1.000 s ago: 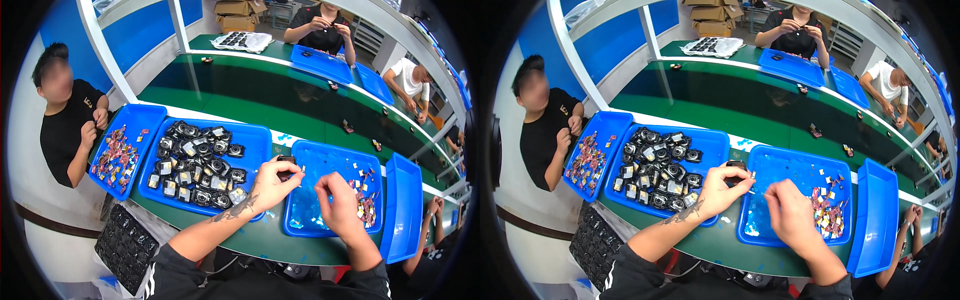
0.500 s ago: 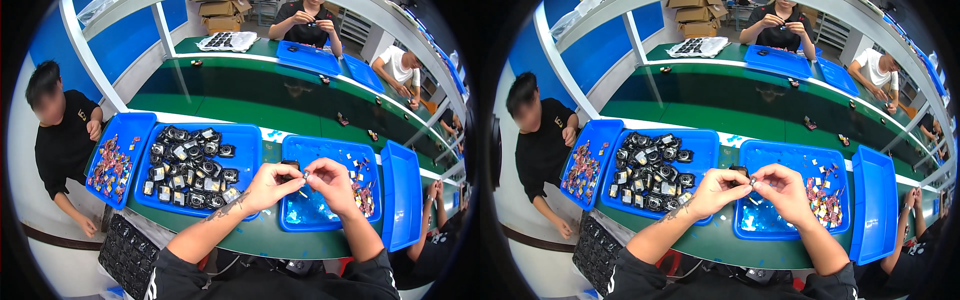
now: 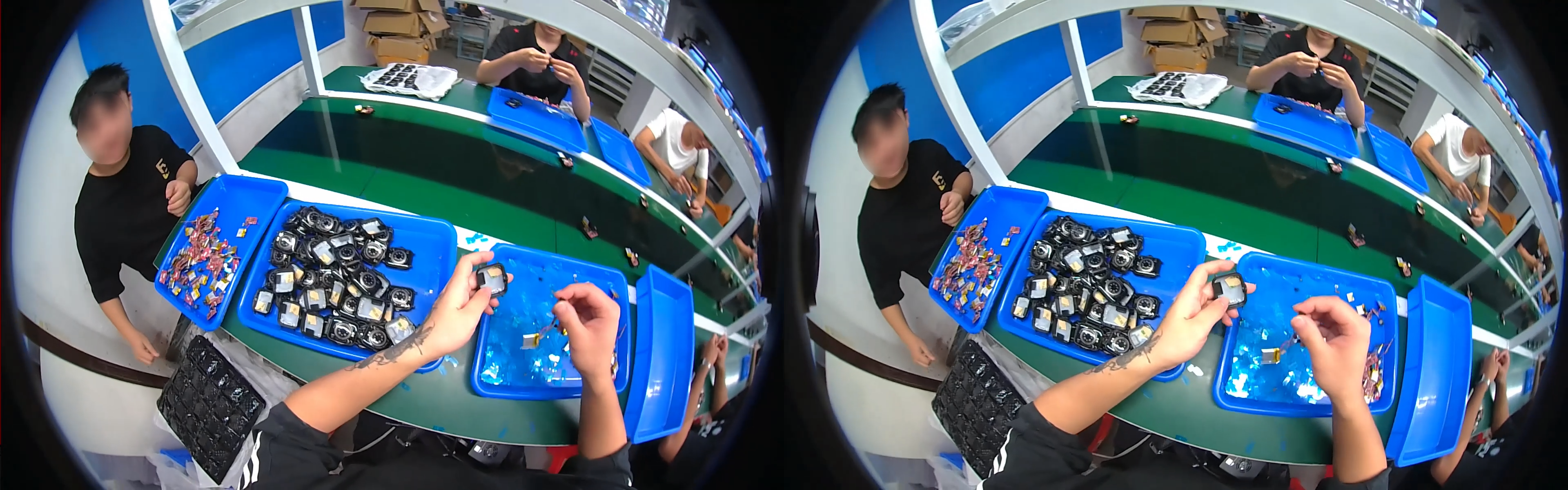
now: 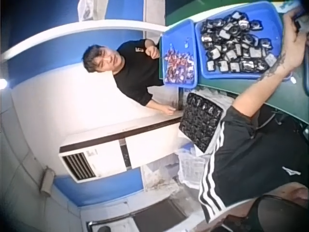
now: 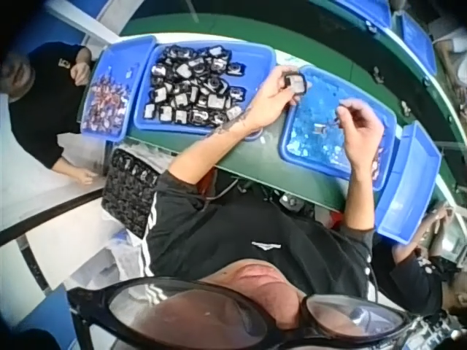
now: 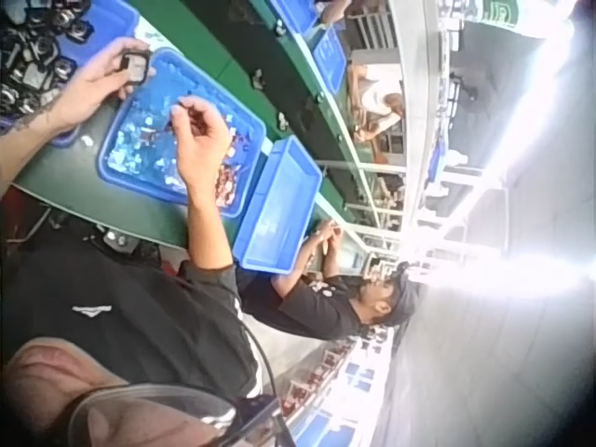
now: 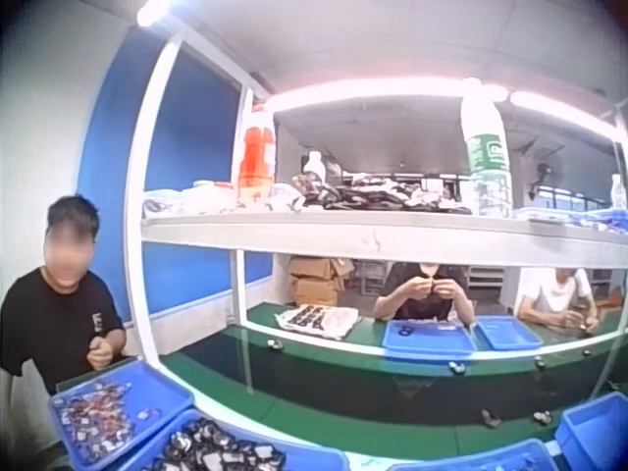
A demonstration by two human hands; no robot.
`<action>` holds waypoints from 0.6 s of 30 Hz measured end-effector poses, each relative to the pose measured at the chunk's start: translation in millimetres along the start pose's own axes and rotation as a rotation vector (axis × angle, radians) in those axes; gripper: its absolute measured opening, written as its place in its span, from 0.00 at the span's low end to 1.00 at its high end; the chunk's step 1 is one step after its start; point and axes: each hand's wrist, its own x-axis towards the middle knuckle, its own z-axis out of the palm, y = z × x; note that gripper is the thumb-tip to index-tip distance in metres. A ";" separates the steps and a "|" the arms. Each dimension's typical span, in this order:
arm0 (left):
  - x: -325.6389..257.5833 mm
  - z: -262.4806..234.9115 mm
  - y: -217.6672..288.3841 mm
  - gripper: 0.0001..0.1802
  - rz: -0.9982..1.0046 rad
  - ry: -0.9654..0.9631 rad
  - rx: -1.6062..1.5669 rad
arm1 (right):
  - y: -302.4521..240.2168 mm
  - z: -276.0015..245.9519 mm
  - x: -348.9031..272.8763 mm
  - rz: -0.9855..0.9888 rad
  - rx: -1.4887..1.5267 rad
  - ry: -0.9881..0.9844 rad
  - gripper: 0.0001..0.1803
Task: Assembling small electronic components and cutting a package open at a factory workbench.
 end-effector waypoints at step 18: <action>-2.3 2.9 14.6 0.26 0.014 -0.202 -0.101 | -21.6 50.9 16.9 -0.211 -0.387 -0.025 0.04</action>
